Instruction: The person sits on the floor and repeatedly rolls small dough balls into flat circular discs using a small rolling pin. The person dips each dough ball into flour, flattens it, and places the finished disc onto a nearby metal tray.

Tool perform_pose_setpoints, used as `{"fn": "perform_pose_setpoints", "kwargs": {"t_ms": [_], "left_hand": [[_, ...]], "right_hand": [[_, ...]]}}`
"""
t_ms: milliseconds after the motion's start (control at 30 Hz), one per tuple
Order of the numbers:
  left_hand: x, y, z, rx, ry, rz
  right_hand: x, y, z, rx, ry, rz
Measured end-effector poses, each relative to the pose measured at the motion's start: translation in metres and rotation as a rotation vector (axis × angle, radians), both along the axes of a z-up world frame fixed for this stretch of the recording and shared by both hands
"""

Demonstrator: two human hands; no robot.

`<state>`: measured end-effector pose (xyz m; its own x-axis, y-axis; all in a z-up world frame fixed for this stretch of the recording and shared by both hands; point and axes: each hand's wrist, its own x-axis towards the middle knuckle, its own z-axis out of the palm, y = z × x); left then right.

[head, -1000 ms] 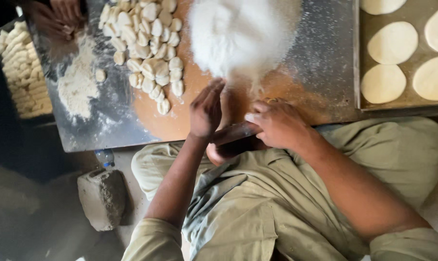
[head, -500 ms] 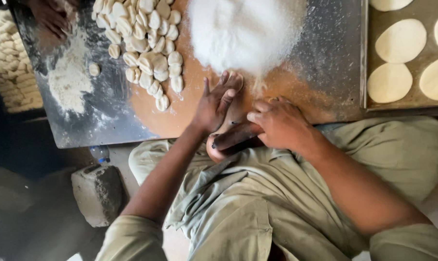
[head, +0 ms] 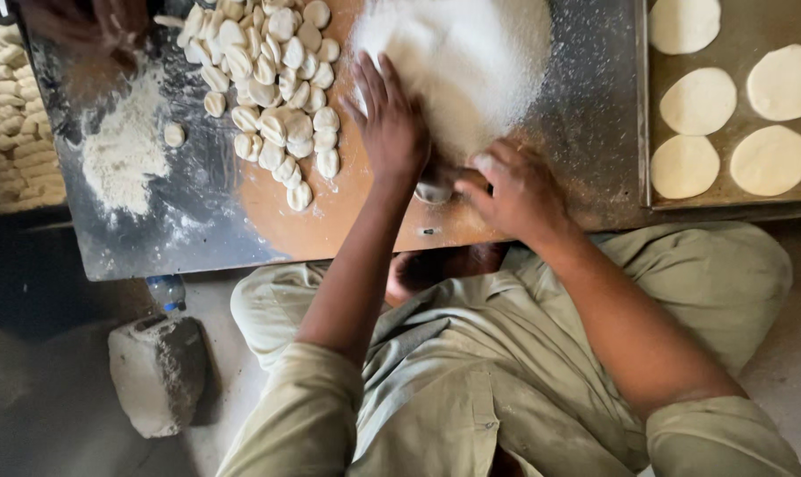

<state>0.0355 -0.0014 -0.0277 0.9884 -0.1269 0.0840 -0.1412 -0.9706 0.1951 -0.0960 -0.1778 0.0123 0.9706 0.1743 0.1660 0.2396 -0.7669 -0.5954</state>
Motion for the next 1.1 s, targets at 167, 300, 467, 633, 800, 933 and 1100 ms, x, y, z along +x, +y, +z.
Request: {"fn": "perform_pose_setpoints", "kwargs": {"t_ms": [167,300,467,633,800,933,1100], "left_hand": [[-0.038,0.006,0.004,0.002,-0.165,-0.045],[-0.093,0.022,0.029,0.059,-0.085,-0.097],[-0.105,0.016,0.036,-0.15,0.186,-0.149],[-0.085,0.018,0.032,-0.162,0.078,-0.299],[-0.104,0.061,0.021,-0.184,-0.048,-0.177],[-0.104,0.079,0.033,-0.21,-0.016,-0.087],[-0.052,0.048,0.028,-0.167,-0.236,0.023]], "right_hand": [[-0.014,0.005,0.001,0.033,0.208,0.005],[-0.033,0.009,0.013,0.041,0.165,0.021],[-0.045,0.004,0.014,0.041,0.184,0.155],[-0.037,-0.002,0.02,0.055,0.202,0.203],[-0.039,-0.009,0.015,0.012,0.188,0.254],[-0.036,0.006,0.019,0.129,0.166,0.167],[-0.019,0.036,0.016,0.128,0.052,0.002]]}}
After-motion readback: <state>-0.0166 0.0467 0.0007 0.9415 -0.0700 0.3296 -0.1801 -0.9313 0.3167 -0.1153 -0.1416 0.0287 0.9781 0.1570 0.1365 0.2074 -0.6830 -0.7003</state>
